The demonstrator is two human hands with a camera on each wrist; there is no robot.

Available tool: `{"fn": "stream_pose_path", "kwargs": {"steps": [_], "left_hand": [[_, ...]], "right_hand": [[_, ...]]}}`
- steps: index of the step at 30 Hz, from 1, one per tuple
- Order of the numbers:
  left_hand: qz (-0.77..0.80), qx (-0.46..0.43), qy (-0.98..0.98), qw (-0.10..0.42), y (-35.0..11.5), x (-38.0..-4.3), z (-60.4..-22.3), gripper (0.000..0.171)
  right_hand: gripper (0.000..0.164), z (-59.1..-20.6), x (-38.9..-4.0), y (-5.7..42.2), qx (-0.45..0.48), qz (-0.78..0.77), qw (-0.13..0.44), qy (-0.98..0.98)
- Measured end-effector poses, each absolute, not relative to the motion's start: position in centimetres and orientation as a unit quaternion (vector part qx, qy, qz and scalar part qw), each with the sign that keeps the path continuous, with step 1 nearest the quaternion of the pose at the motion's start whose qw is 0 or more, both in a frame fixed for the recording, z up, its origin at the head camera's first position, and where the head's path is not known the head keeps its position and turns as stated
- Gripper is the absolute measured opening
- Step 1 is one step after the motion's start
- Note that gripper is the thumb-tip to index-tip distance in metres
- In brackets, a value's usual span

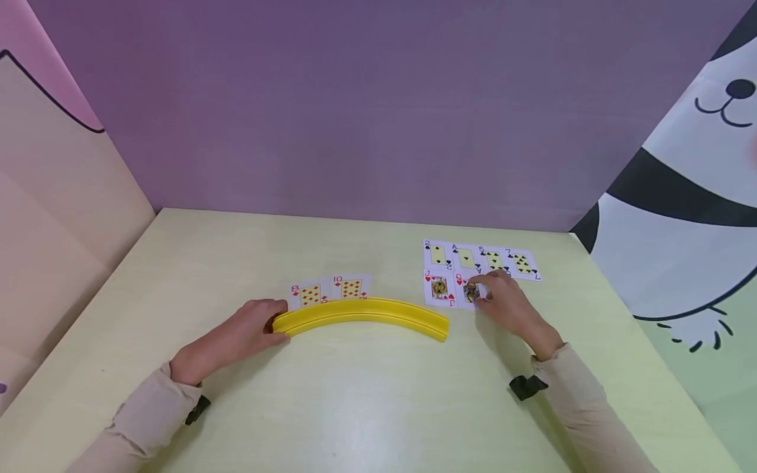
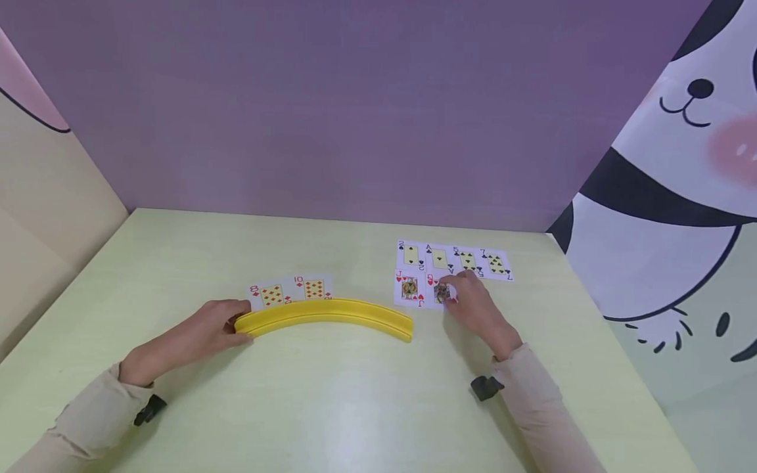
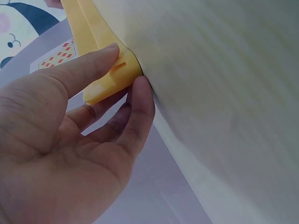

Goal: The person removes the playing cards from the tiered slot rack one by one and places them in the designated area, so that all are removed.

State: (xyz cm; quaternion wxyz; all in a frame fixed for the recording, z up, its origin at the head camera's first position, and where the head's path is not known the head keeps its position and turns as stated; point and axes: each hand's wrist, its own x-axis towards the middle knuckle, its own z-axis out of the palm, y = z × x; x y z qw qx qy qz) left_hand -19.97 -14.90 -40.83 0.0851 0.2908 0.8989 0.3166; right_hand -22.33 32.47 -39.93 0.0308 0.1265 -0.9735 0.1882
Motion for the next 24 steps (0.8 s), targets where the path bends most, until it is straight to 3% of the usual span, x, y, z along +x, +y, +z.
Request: {"fn": "stream_pose_path", "kwargs": {"steps": [10,24], "left_hand": [[0.318,0.281,0.901,0.085,-14.8,-19.8,-40.7,0.023],[0.316,0.286,0.900,0.098,-15.0,-20.2,-40.8,0.022]], "right_hand": [[0.028,-38.0,-21.5,29.9,0.153,0.210,0.071,-0.963],[0.027,-34.0,-19.9,22.6,0.233,0.268,0.102,-0.929]]}}
